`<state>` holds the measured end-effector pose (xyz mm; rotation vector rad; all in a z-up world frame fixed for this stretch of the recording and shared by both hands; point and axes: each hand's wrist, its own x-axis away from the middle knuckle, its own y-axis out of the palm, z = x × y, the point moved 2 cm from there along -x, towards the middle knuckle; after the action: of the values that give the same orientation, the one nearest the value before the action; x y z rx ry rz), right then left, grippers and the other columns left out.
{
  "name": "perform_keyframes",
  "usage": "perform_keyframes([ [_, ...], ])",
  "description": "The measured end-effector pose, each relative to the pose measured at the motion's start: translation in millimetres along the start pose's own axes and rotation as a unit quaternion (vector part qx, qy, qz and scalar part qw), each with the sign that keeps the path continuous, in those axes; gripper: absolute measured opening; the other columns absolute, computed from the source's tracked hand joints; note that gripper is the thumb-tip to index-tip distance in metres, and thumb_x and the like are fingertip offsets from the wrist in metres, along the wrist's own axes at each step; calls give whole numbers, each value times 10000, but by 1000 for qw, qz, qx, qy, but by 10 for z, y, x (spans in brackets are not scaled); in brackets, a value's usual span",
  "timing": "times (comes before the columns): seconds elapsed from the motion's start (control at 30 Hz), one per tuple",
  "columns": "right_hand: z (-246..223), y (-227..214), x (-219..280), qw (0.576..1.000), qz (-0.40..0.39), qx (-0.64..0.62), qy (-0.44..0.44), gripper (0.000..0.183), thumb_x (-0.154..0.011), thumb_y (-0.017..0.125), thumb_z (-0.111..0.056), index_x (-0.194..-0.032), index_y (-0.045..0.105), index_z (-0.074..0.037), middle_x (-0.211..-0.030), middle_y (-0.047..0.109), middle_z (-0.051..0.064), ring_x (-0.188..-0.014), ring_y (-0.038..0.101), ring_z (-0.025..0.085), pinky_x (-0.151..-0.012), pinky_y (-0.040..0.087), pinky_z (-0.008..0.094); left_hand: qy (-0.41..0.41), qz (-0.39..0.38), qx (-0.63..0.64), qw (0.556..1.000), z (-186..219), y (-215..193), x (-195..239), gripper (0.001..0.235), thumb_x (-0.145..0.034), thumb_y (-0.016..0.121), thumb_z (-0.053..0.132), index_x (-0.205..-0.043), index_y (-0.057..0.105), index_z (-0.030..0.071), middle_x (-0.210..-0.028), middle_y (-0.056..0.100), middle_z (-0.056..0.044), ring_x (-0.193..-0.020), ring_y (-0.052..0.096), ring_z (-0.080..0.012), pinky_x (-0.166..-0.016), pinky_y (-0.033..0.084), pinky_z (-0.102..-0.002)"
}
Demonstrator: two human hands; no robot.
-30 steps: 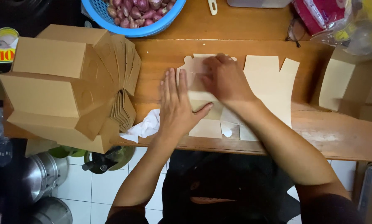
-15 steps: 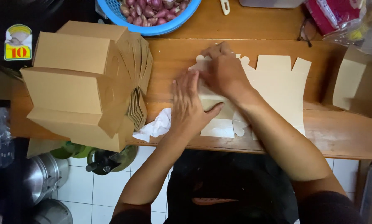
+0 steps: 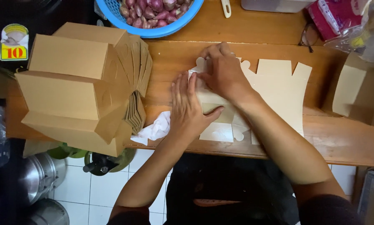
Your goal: The person folds a flat cardboard sheet into a small rectangular box by hand. They crease the pre-scored lines, fold up the sides, and tuck the tabs to form the box structure. The finished box is placed on the table.
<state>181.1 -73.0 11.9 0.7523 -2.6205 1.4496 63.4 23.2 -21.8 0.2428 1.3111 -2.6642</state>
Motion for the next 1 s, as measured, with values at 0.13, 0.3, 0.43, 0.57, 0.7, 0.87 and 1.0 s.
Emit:
perform_keyframes([
  [0.13,67,88,24,1000,9,-7,-23,432,-826,749,-143,-1214,558,-132,-1177,512,135,-1096,592,493,-929,524,522,-7,-13,3,1000,-6,24,7,1149,-706,837,483,-1513,160,24,-1522,263,-265,-1457,229,-455,-1209,134,-590],
  [0.3,-71,-1,111,996,33,61,-49,464,-841,765,-226,-1206,581,-6,-1171,509,211,-1048,586,518,-904,509,555,-6,-14,7,1000,-6,29,-21,1140,-711,848,477,-1509,162,40,-1518,265,-257,-1461,211,-462,-1208,118,-594],
  [0.43,33,104,56,996,30,63,-49,456,-844,742,-254,-1247,614,-83,-1185,511,151,-1044,608,481,-912,513,527,-5,-14,11,1000,1,15,-4,1138,-693,853,492,-1504,186,52,-1519,257,-256,-1464,203,-457,-1206,121,-598],
  [0.57,31,52,39,999,26,22,-31,469,-817,761,-194,-1238,570,-112,-1151,518,139,-1056,606,483,-913,496,523,-3,-11,0,1000,4,-15,-11,1137,-694,854,496,-1501,193,44,-1549,217,-267,-1480,173,-456,-1207,131,-590],
  [0.7,83,75,20,998,3,-59,-4,389,-835,708,-132,-1174,517,-133,-1087,577,143,-1061,621,438,-899,508,493,-10,-12,-4,1000,12,-3,-10,1138,-716,821,534,-1495,186,1,-1539,245,-265,-1478,200,-438,-1211,135,-568],
  [0.87,188,147,-39,995,51,-36,-78,158,-849,691,-113,-1006,688,-86,-899,632,150,-868,675,398,-731,547,463,-14,-13,-30,999,38,-35,-57,1129,-668,823,561,-1457,288,-44,-1496,306,-266,-1448,261,-440,-1193,188,-562],
  [1.0,352,300,-92,986,84,50,-134,83,-886,688,-133,-942,724,-85,-823,626,109,-768,687,340,-655,541,379,-11,-13,-34,999,21,-15,-69,1148,-627,835,543,-1454,306,-53,-1468,335,-268,-1428,287,-453,-1171,212,-587],
])
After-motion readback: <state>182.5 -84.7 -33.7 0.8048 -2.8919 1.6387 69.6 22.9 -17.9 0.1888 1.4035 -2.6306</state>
